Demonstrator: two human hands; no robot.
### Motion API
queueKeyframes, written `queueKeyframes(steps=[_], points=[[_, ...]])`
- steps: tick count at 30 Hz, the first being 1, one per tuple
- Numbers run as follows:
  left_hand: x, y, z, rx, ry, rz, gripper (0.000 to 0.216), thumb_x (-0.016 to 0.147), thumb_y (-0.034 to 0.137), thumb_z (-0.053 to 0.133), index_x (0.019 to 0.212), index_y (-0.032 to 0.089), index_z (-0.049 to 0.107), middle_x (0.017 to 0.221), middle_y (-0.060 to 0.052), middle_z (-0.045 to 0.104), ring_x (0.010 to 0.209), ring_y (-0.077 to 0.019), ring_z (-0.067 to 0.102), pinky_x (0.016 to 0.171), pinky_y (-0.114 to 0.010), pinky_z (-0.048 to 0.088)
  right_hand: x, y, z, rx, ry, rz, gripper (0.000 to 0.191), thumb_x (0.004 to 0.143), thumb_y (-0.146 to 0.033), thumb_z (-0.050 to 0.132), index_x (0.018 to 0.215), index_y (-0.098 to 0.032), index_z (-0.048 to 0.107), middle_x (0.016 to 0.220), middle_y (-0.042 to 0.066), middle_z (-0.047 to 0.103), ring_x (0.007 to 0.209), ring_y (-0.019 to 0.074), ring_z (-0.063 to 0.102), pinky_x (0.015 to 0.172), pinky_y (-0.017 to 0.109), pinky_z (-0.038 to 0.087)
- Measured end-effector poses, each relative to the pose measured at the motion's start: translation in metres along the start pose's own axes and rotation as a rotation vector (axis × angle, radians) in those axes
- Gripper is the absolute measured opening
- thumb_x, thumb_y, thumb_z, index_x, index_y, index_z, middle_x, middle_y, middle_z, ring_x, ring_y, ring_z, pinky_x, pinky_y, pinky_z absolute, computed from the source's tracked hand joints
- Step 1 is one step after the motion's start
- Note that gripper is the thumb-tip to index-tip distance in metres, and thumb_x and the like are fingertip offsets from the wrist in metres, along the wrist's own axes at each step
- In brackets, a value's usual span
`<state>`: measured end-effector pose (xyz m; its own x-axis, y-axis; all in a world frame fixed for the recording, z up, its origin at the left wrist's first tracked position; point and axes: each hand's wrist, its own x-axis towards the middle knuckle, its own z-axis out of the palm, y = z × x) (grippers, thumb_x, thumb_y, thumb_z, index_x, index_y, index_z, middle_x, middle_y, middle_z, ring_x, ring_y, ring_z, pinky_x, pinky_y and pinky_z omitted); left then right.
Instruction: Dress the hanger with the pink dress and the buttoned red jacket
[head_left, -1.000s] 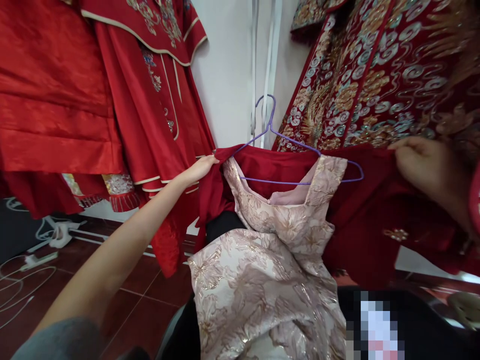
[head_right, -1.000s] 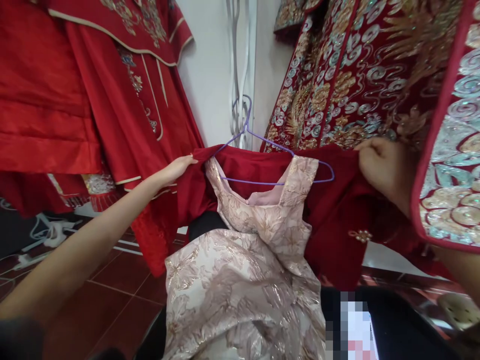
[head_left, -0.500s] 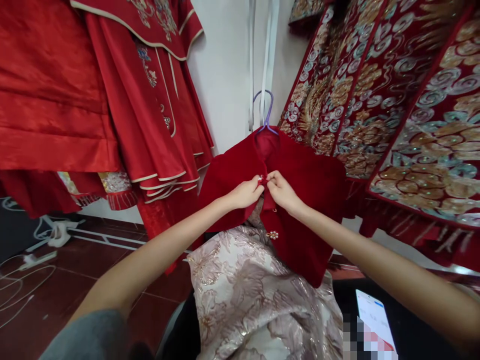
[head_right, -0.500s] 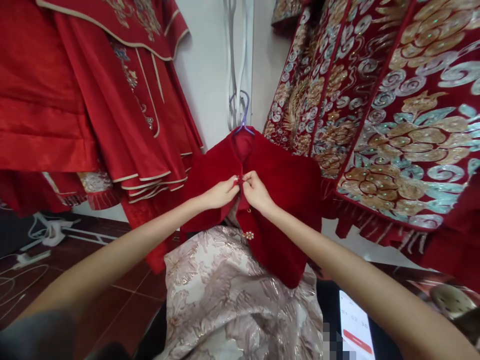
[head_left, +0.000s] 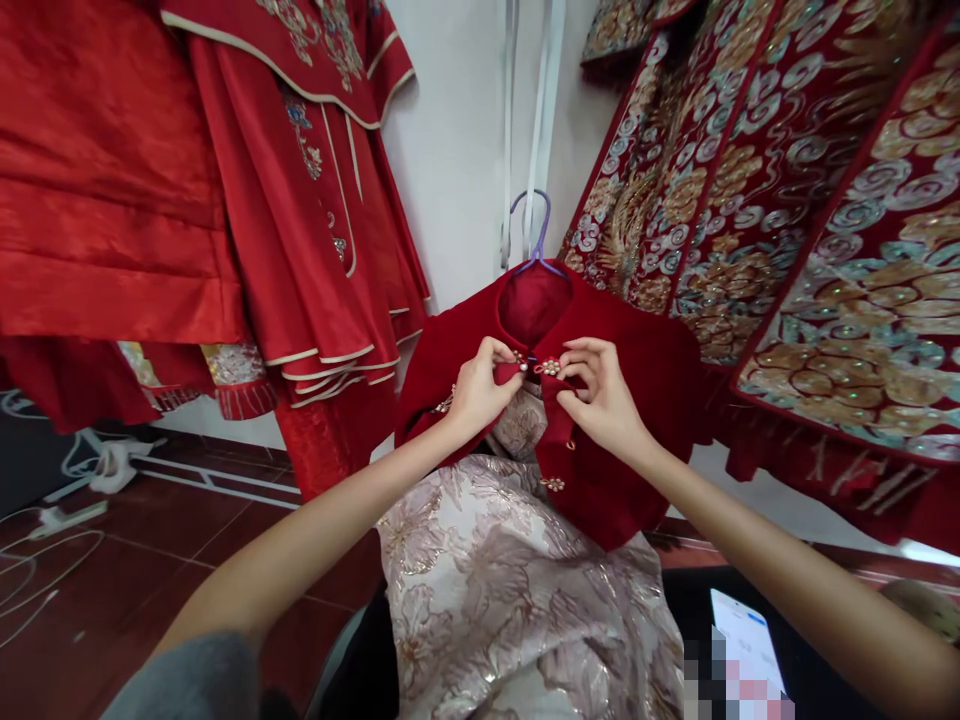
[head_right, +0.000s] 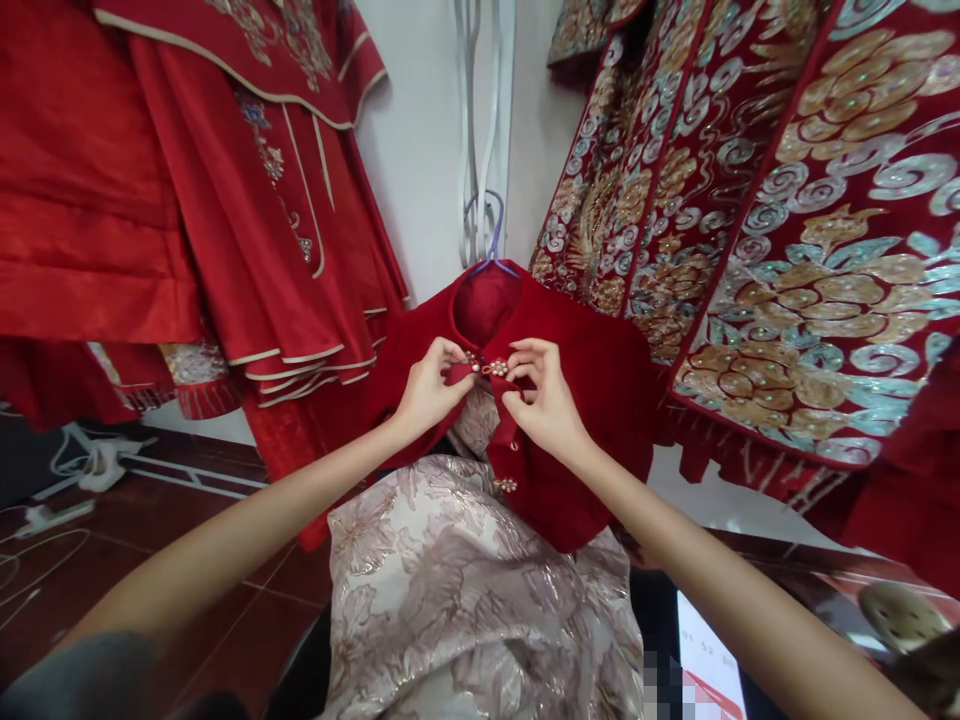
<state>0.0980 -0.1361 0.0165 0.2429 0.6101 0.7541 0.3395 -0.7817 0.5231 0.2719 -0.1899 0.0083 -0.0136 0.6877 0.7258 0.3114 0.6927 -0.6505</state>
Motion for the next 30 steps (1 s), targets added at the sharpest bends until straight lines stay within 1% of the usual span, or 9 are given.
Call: queueKeyframes(steps=[4,7,11,14,16,20,22,26,30], points=[[0.004,0.001,0.002,-0.074,-0.007,-0.061,0.013,0.074,0.016,0.065,0.081,0.020,0.054,0.089,-0.002,0.067,0.086,-0.0155,0.065,0.083,-0.030,0.049,0.006,0.003,0.002,-0.106,-0.073,0.029,0.034,0.071,-0.014,0.053,0.104,-0.022,0.054,0.109,0.006,0.061,0.094,0.0181,0.060,0.060,0.024,0.051],[0.006,-0.004,0.002,-0.107,-0.028,-0.080,0.015,0.073,0.018,0.068,0.082,0.020,0.055,0.091,-0.003,0.068,0.088,-0.0164,0.065,0.084,-0.031,0.049,0.007,0.006,0.004,-0.125,-0.069,0.022,0.032,0.072,-0.014,0.053,0.103,-0.021,0.054,0.110,0.007,0.062,0.095,0.0186,0.061,0.056,0.022,0.049],[0.008,-0.005,-0.001,-0.072,-0.077,-0.064,0.016,0.073,0.019,0.067,0.086,0.020,0.058,0.095,-0.004,0.070,0.090,-0.0172,0.066,0.085,-0.032,0.049,0.006,0.006,0.006,-0.139,-0.066,-0.002,0.031,0.073,-0.015,0.053,0.104,-0.022,0.054,0.110,0.006,0.061,0.097,0.0187,0.061,0.057,0.023,0.051],[0.011,0.002,-0.006,0.018,-0.130,-0.036,0.011,0.074,0.016,0.063,0.084,0.020,0.061,0.095,-0.003,0.071,0.089,-0.0180,0.066,0.085,-0.032,0.049,0.007,0.001,0.008,-0.170,-0.052,-0.031,0.032,0.073,-0.015,0.054,0.104,-0.022,0.055,0.111,0.007,0.060,0.099,0.0193,0.061,0.059,0.024,0.054],[0.014,0.011,-0.011,0.110,-0.162,-0.008,0.013,0.072,0.016,0.062,0.085,0.021,0.063,0.093,-0.003,0.072,0.087,-0.0193,0.066,0.083,-0.032,0.049,0.008,-0.002,0.007,-0.197,-0.047,-0.045,0.031,0.073,-0.015,0.055,0.104,-0.023,0.056,0.111,0.006,0.061,0.100,0.0199,0.061,0.061,0.025,0.057],[0.022,0.026,-0.021,0.259,-0.237,0.039,0.015,0.067,0.023,0.066,0.082,0.021,0.064,0.081,-0.003,0.071,0.076,-0.0206,0.065,0.071,-0.032,0.050,0.009,-0.008,0.004,-0.238,-0.038,-0.074,0.029,0.077,-0.017,0.056,0.105,-0.023,0.059,0.110,0.006,0.064,0.100,0.0212,0.063,0.062,0.028,0.060],[0.026,0.031,-0.023,0.312,-0.256,0.075,0.013,0.068,0.028,0.067,0.079,0.021,0.063,0.076,-0.003,0.069,0.071,-0.0202,0.064,0.066,-0.031,0.049,0.009,-0.009,0.001,-0.232,-0.033,-0.082,0.028,0.080,-0.018,0.055,0.107,-0.024,0.061,0.111,0.006,0.064,0.100,0.0211,0.064,0.063,0.029,0.061],[0.030,0.031,-0.022,0.426,-0.275,0.197,0.009,0.074,0.028,0.062,0.079,0.020,0.060,0.078,-0.003,0.068,0.072,-0.0193,0.063,0.065,-0.030,0.047,0.009,-0.009,0.000,-0.217,0.000,-0.083,0.023,0.087,-0.026,0.054,0.107,-0.024,0.064,0.110,0.006,0.064,0.095,0.0204,0.065,0.068,0.033,0.062],[0.032,0.029,-0.021,0.457,-0.307,0.235,0.007,0.078,0.027,0.060,0.079,0.020,0.059,0.079,-0.003,0.067,0.073,-0.0185,0.062,0.064,-0.028,0.044,0.013,-0.006,0.002,-0.193,0.043,-0.088,0.019,0.086,-0.033,0.058,0.101,-0.024,0.066,0.104,0.006,0.066,0.093,0.0212,0.066,0.069,0.035,0.062]])
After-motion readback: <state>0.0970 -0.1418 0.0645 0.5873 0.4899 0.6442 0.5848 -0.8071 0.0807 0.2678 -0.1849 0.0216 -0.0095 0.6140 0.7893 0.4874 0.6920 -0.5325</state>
